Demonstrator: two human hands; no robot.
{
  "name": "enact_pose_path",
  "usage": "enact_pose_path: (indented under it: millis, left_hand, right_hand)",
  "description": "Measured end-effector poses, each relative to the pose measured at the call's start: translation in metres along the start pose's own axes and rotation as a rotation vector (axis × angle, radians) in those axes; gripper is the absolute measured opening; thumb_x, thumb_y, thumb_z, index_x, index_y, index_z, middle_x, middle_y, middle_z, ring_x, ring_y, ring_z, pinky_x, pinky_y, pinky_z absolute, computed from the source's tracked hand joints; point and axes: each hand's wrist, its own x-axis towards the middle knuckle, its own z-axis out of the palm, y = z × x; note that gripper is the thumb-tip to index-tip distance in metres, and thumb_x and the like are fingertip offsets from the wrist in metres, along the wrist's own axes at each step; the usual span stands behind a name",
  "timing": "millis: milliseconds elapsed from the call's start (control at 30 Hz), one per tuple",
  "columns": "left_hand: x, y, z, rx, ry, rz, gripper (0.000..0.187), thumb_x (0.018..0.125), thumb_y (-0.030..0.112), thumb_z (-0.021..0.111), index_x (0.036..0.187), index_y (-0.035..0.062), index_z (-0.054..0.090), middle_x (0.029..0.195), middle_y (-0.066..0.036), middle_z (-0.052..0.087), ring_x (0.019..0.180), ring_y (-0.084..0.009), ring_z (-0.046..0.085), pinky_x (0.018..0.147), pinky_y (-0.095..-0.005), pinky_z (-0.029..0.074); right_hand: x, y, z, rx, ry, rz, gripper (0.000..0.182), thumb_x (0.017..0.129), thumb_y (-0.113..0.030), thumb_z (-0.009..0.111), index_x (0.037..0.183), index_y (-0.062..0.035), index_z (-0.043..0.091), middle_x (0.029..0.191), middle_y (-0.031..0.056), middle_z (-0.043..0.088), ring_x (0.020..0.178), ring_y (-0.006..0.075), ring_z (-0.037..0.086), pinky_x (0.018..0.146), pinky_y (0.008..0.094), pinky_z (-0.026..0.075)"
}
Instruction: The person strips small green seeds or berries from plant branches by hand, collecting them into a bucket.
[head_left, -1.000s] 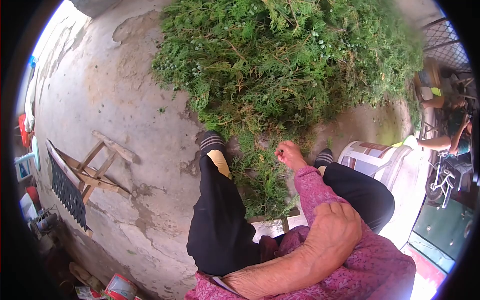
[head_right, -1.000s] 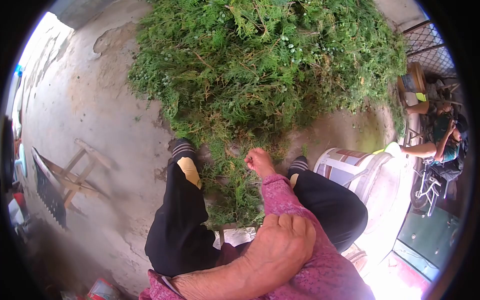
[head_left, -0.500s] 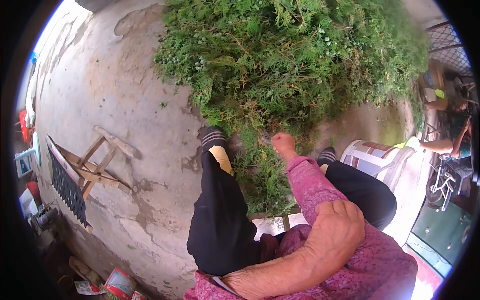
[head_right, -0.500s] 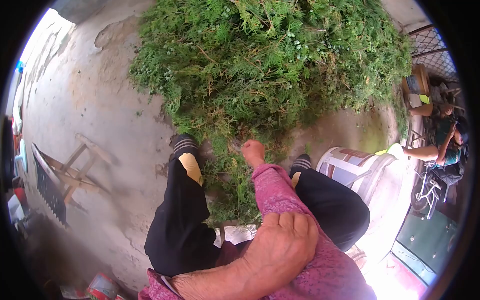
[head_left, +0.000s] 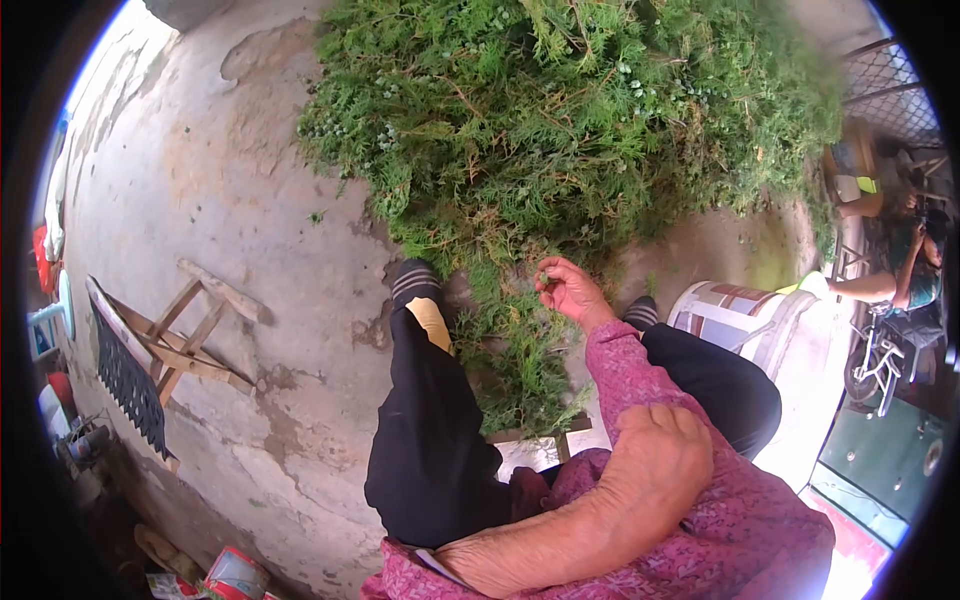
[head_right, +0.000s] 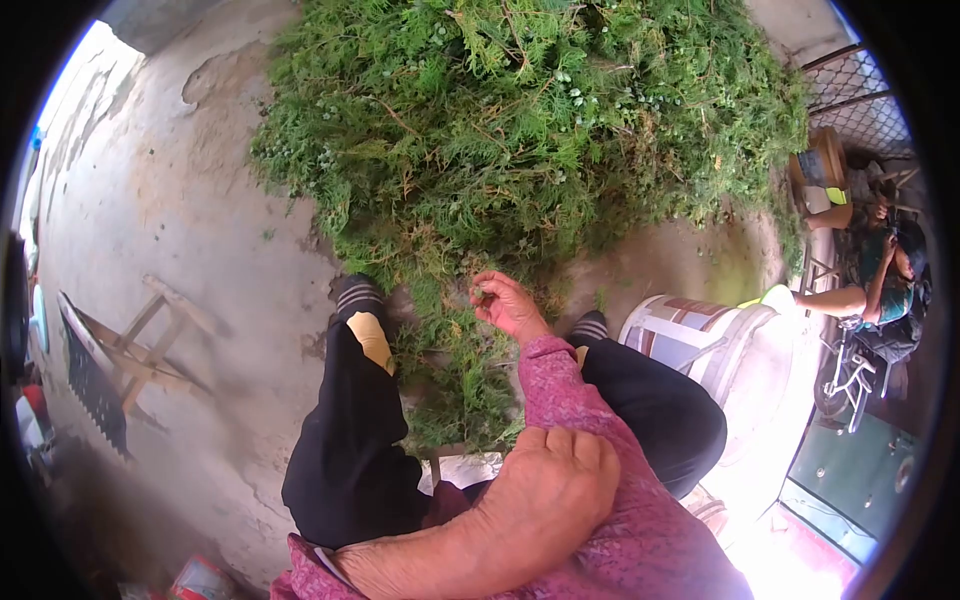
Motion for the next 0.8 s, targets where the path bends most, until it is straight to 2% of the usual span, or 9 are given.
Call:
enact_pose_path:
  millis: [100, 167, 200, 333, 400, 500, 600, 733, 800]
  left_hand:
    - [-0.001, -0.002, -0.001, 0.008, -0.001, 0.003, 0.015, 0.068, 0.014, 0.053, 0.076, 0.0037, 0.059, 0.070, -0.007, 0.052, 0.065, -0.0189, 0.051, 0.051, -0.0336, 0.036]
    - [-0.002, -0.002, 0.000, 0.007, 0.009, -0.004, 0.015, 0.068, 0.014, 0.053, 0.077, 0.0033, 0.059, 0.070, -0.007, 0.052, 0.065, -0.0191, 0.051, 0.051, -0.0342, 0.036]
    - [-0.003, -0.003, 0.000, 0.006, 0.005, -0.005, 0.015, 0.068, 0.014, 0.053, 0.077, 0.0033, 0.059, 0.070, -0.007, 0.052, 0.065, -0.0191, 0.051, 0.051, -0.0342, 0.036]
    - [-0.004, -0.002, -0.002, 0.036, -0.019, -0.037, 0.015, 0.069, 0.014, 0.053, 0.078, 0.0025, 0.059, 0.070, -0.007, 0.051, 0.065, -0.0197, 0.051, 0.052, -0.0354, 0.037]
    - [-0.004, -0.001, -0.003, 0.054, -0.025, -0.061, 0.016, 0.070, 0.014, 0.053, 0.078, 0.0023, 0.059, 0.070, -0.008, 0.052, 0.065, -0.0200, 0.051, 0.052, -0.0359, 0.037]
    - [-0.005, 0.000, -0.004, 0.025, -0.037, -0.059, 0.016, 0.071, 0.013, 0.052, 0.080, 0.0017, 0.059, 0.071, -0.009, 0.052, 0.066, -0.0210, 0.051, 0.053, -0.0371, 0.038]
    - [-0.005, -0.001, -0.003, 0.043, -0.039, -0.074, 0.017, 0.072, 0.013, 0.052, 0.081, 0.0012, 0.059, 0.072, -0.010, 0.053, 0.067, -0.0220, 0.052, 0.055, -0.0382, 0.040]
    - [-0.005, -0.001, -0.006, 0.039, -0.048, -0.063, 0.018, 0.072, 0.013, 0.051, 0.082, 0.0003, 0.059, 0.073, -0.011, 0.054, 0.068, -0.0225, 0.053, 0.057, -0.0383, 0.040]
    - [-0.006, -0.001, -0.006, 0.051, -0.047, -0.061, 0.019, 0.073, 0.013, 0.051, 0.082, 0.0000, 0.059, 0.074, -0.011, 0.054, 0.068, -0.0226, 0.053, 0.057, -0.0383, 0.041]
  right_hand:
    - [0.008, 0.016, -0.013, -0.042, 0.028, 0.086, 0.011, 0.077, -0.005, 0.058, 0.086, -0.0077, 0.053, 0.074, 0.0037, 0.056, 0.063, 0.0132, 0.056, 0.051, 0.0265, 0.047]
    - [0.006, 0.031, -0.019, -0.431, 0.308, 0.193, 0.008, 0.075, -0.004, 0.060, 0.080, -0.0071, 0.054, 0.068, 0.0024, 0.054, 0.054, 0.0111, 0.053, 0.048, 0.0247, 0.047]
    - [0.003, 0.039, -0.020, -0.428, 0.308, 0.197, 0.008, 0.075, -0.004, 0.060, 0.080, -0.0071, 0.054, 0.068, 0.0024, 0.054, 0.054, 0.0111, 0.053, 0.048, 0.0247, 0.047]
    - [-0.005, 0.061, -0.022, -0.903, 0.516, 0.230, 0.011, 0.068, -0.009, 0.066, 0.074, -0.0069, 0.058, 0.068, 0.0027, 0.058, 0.054, 0.0099, 0.054, 0.051, 0.0238, 0.048]
    - [-0.003, 0.077, -0.032, -1.340, 0.519, -0.001, 0.015, 0.064, -0.013, 0.069, 0.074, -0.0065, 0.059, 0.071, 0.0056, 0.061, 0.060, 0.0149, 0.059, 0.058, 0.0283, 0.049]
    - [-0.002, 0.088, -0.031, -1.570, 0.502, -0.146, 0.019, 0.060, -0.014, 0.070, 0.076, -0.0067, 0.061, 0.074, 0.0083, 0.062, 0.068, 0.0214, 0.061, 0.066, 0.0317, 0.048]
    - [0.000, 0.090, -0.022, -1.656, 0.561, -0.111, 0.020, 0.061, -0.014, 0.070, 0.078, -0.0083, 0.062, 0.077, 0.0094, 0.063, 0.075, 0.0265, 0.061, 0.069, 0.0338, 0.048]
    - [-0.004, 0.084, -0.021, -1.695, 0.510, -0.153, 0.017, 0.063, -0.015, 0.070, 0.075, -0.0070, 0.061, 0.074, 0.0079, 0.062, 0.071, 0.0225, 0.060, 0.066, 0.0328, 0.048]
    - [-0.006, 0.070, -0.024, -1.168, 0.475, 0.257, 0.016, 0.069, -0.016, 0.068, 0.080, -0.0072, 0.059, 0.076, 0.0065, 0.060, 0.071, 0.0200, 0.059, 0.061, 0.0329, 0.047]
